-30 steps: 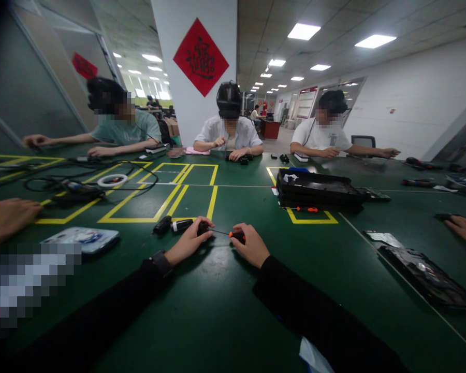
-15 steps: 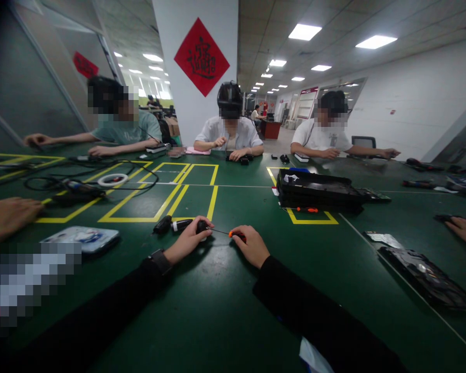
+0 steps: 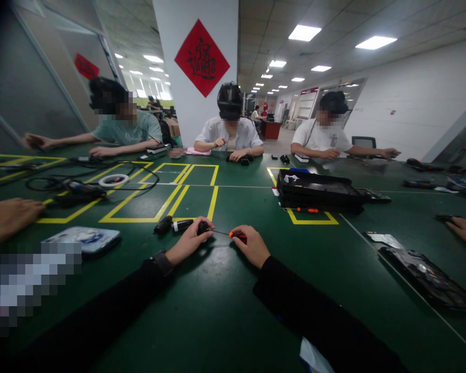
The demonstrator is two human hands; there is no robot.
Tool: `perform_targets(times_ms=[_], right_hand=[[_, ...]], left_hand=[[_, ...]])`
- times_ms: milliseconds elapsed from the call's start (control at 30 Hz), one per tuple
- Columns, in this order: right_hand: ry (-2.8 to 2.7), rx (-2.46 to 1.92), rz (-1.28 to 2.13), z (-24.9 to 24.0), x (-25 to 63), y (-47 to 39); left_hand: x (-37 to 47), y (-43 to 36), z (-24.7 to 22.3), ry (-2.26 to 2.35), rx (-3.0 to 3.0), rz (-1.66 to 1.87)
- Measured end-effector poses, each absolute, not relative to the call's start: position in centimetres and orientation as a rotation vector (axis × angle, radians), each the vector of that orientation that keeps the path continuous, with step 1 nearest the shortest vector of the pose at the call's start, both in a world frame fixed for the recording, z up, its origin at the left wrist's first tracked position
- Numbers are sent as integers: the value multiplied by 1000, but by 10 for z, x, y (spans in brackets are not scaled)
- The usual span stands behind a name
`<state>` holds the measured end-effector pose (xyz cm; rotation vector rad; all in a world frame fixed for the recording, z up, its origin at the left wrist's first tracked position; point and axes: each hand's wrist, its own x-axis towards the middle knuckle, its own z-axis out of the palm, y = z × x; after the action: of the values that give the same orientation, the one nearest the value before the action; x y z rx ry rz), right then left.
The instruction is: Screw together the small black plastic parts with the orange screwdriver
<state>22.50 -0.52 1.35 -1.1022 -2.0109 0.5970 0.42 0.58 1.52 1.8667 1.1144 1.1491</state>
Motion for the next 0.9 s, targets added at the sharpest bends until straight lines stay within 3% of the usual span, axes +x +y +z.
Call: perform_targets(times_ms=[900], right_hand=[[-2104,-1165,454,16,224,-3]], left_hand=[[2,6,17,1132,1890,1106]])
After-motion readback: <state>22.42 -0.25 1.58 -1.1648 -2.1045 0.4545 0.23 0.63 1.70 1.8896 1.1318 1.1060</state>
